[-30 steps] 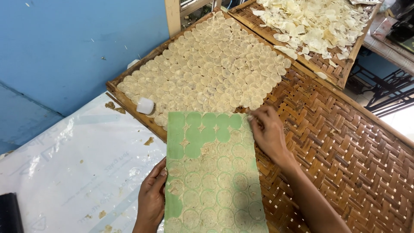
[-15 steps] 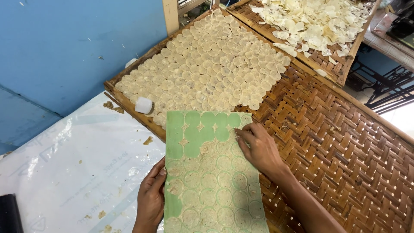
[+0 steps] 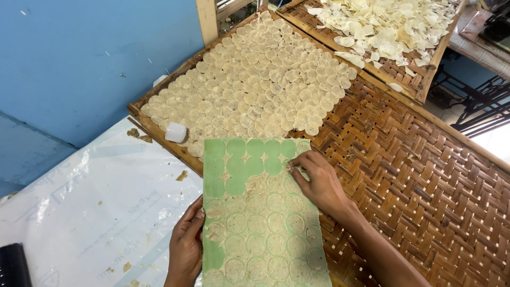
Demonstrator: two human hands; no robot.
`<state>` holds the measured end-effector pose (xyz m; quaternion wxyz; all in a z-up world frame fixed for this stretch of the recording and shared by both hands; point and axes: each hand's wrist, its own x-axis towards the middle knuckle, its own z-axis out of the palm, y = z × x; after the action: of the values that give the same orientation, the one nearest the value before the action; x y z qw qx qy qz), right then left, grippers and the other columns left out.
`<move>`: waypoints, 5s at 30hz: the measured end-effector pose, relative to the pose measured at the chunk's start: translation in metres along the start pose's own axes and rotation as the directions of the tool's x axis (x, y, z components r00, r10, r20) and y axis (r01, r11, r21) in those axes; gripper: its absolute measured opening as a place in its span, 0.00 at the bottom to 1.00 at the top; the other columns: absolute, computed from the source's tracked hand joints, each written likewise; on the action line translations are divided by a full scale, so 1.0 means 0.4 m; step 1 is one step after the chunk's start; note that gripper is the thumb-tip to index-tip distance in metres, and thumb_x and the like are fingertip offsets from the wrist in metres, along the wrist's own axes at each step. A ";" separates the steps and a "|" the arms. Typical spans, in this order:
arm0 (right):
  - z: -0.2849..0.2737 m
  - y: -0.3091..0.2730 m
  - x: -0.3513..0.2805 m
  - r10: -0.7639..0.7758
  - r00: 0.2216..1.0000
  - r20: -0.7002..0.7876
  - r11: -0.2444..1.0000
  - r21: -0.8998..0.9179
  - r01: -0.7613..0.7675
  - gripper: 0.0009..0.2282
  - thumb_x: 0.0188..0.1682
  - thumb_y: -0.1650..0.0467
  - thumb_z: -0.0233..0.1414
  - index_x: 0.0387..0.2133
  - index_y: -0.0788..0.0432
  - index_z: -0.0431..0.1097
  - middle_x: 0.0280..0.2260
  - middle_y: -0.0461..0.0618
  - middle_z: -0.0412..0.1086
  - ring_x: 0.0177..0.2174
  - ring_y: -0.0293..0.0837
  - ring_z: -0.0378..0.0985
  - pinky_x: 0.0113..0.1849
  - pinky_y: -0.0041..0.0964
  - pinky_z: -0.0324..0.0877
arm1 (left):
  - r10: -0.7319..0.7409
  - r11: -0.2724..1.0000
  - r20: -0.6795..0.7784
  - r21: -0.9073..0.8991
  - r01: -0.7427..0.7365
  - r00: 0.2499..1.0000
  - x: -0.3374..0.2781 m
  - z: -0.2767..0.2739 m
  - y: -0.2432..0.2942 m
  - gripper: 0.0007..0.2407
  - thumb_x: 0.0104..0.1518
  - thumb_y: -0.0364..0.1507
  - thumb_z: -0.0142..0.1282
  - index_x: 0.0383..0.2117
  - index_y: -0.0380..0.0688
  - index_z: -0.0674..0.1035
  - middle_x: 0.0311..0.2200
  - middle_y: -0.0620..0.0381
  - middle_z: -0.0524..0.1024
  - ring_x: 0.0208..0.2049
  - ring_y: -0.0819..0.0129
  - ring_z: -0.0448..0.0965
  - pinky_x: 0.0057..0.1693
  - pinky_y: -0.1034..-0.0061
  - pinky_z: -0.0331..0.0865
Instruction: Preparing small round dough snacks and placing them onto a bamboo tray for drying.
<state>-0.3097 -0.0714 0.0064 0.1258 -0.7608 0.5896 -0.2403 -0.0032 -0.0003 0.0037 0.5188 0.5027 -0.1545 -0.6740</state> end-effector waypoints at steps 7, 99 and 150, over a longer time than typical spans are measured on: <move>-0.034 0.055 0.012 0.060 0.998 -0.002 0.963 0.263 -0.057 0.08 0.49 0.74 0.54 0.41 0.60 0.72 0.32 0.48 0.75 0.22 0.37 0.71 0.22 0.29 0.69 | -0.130 0.990 -0.034 0.056 0.132 0.991 -0.034 0.053 0.051 0.22 0.63 0.21 0.36 0.66 0.35 0.67 0.63 0.39 0.72 0.59 0.52 0.72 0.61 0.61 0.66; -0.117 0.162 0.051 0.265 0.957 -0.120 0.864 0.469 -0.180 0.06 0.53 0.74 0.52 0.42 0.63 0.67 0.27 0.50 0.77 0.21 0.35 0.75 0.19 0.24 0.66 | 0.010 0.996 0.165 -0.088 0.005 0.986 0.112 0.171 -0.055 0.20 0.63 0.19 0.39 0.63 0.29 0.69 0.53 0.39 0.76 0.46 0.61 0.75 0.50 0.71 0.68; -0.118 0.683 0.336 0.434 0.717 -0.546 0.883 0.097 -0.460 0.20 0.53 0.72 0.53 0.59 0.65 0.64 0.41 0.53 0.62 0.34 0.42 0.66 0.41 0.40 0.67 | -0.013 0.995 0.158 -0.094 0.028 0.987 0.122 0.165 -0.059 0.20 0.63 0.20 0.40 0.62 0.28 0.69 0.51 0.38 0.76 0.44 0.63 0.75 0.46 0.72 0.69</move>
<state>-0.5372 -0.2705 -0.0540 -0.0130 -0.4959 0.7714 -0.3986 -0.0691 -0.0531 -0.0092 0.5215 0.4240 -0.1575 -0.7235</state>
